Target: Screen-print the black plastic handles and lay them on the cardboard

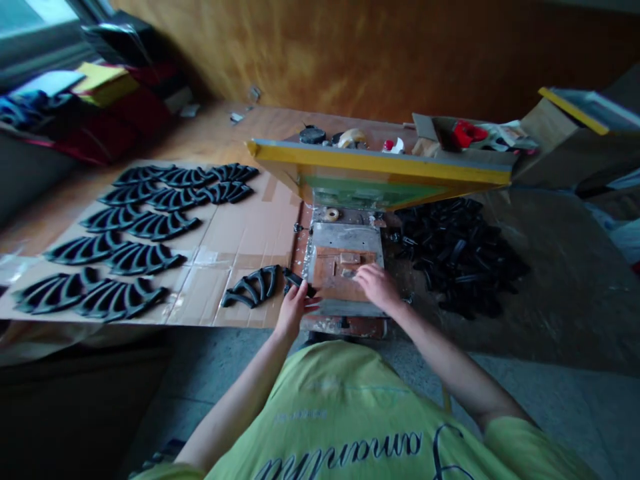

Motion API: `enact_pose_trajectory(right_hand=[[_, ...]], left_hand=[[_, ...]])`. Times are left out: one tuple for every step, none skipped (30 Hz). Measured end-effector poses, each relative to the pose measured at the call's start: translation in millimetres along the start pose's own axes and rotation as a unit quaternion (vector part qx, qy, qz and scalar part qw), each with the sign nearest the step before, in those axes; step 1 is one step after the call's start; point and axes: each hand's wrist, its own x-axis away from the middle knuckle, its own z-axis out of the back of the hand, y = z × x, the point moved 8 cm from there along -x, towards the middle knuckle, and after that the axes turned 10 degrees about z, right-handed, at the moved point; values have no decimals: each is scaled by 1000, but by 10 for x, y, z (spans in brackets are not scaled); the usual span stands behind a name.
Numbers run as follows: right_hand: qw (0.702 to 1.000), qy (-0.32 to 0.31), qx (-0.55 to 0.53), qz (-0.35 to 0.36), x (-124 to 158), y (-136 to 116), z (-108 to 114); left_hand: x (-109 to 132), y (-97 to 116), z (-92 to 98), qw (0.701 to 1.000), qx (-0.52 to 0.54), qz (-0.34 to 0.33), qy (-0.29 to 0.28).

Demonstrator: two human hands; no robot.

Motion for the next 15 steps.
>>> enact_pose_trajectory(right_hand=[[998, -7, 44, -54, 121, 349, 74], [988, -19, 98, -122, 271, 736, 146], [971, -41, 148, -184, 436, 1106, 197], [949, -70, 190, -243, 611, 1445, 225], [929, -106, 216, -283, 772, 1721, 214], [913, -143, 226, -308, 910, 1933, 172], [907, -163, 232, -312, 1003, 2069, 130], [904, -177, 234, -311, 1065, 2155, 86], [903, -183, 232, -311, 1102, 2205, 48], [903, -184, 228, -313, 1118, 2234, 22], [902, -181, 223, -321, 1124, 2257, 9], [900, -177, 214, -336, 1127, 2282, 5], [897, -171, 203, -352, 1128, 2311, 11], [896, -162, 191, -368, 1128, 2339, 26], [896, -146, 179, -379, 1126, 2360, 52]], left_hand=[[-25, 62, 257, 999, -11, -19, 44], [-41, 99, 543, 995, -18, -33, 91], [-49, 105, 841, 989, -23, -40, 141], [-47, 81, 1138, 980, -26, -41, 191], [-38, 36, 1418, 970, -28, -38, 240], [-30, -22, 1660, 958, -38, -29, 282], [-32, -86, 1855, 948, -55, -15, 314], [-49, -149, 2000, 939, -76, 2, 335], [-86, -204, 2094, 934, -100, 21, 343], [-141, -245, 2145, 932, -123, 39, 340], [-205, -267, 2164, 931, -143, 53, 331], [-268, -268, 2167, 932, -159, 61, 321], [-322, -250, 2166, 931, -171, 66, 315], [-364, -219, 2165, 929, -188, 70, 311], [-390, -181, 2167, 926, -205, 73, 310]])
